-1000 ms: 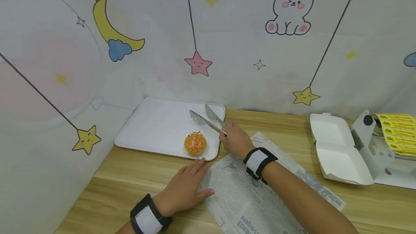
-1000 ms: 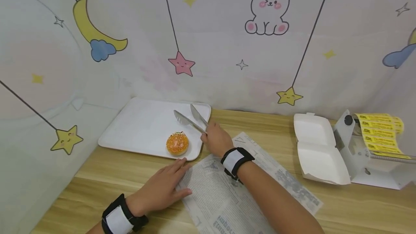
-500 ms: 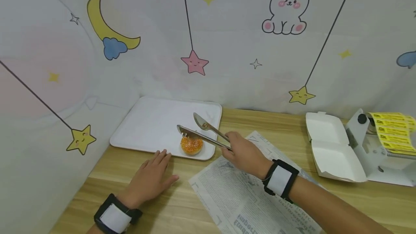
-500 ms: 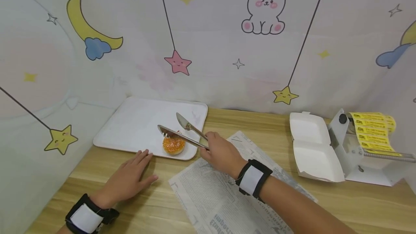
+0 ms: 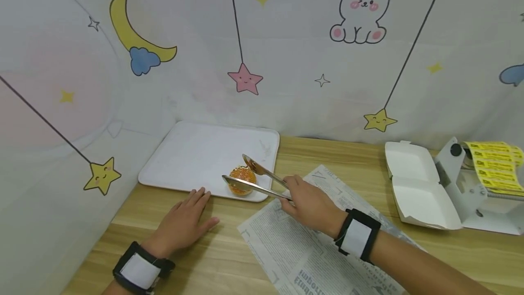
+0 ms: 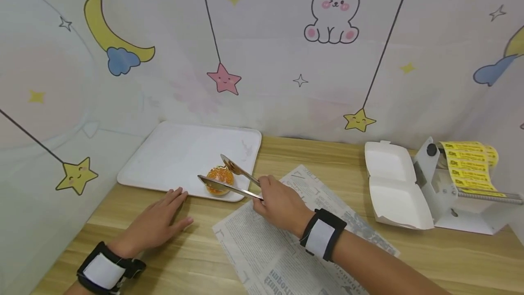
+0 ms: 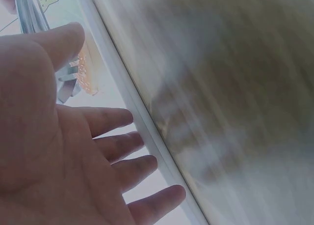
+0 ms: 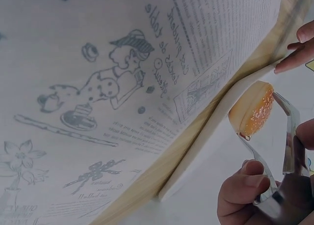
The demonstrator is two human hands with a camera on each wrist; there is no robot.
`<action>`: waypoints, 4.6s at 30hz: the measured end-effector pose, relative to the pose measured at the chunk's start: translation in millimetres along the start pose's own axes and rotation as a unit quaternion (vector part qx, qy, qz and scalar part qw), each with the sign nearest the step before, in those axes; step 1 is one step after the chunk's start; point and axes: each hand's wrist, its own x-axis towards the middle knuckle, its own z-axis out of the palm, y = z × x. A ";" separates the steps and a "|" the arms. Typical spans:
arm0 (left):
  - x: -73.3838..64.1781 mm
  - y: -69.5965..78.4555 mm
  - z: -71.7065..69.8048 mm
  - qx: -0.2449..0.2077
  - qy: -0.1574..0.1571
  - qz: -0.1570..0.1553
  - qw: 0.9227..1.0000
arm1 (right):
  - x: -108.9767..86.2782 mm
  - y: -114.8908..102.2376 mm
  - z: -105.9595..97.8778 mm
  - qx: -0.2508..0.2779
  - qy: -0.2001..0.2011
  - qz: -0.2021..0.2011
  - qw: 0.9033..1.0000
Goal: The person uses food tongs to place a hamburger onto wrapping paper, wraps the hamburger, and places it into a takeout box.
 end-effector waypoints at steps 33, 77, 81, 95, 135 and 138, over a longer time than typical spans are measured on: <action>3.3 1.8 -3.0 -0.005 -0.010 0.011 1.000 | -45.3 10.0 -51.4 0.003 0.012 0.005 1.000; 3.2 2.4 -0.4 -0.003 -0.025 0.014 1.000 | -255.5 60.3 -33.6 -0.011 0.018 0.206 0.978; 2.6 2.8 -1.4 -0.004 -0.025 0.014 1.000 | -253.8 59.5 -40.4 0.001 0.076 0.161 0.984; 2.4 0.4 0.4 -0.001 -0.012 0.025 1.000 | -174.3 40.2 -99.6 -0.045 0.079 0.104 0.990; -1.3 3.2 3.3 0.018 -0.015 0.007 1.000 | 87.9 98.7 0.9 0.081 -0.095 0.022 0.992; -1.0 3.4 3.2 0.020 -0.016 0.006 1.000 | 90.4 98.6 3.1 0.080 -0.097 0.026 0.992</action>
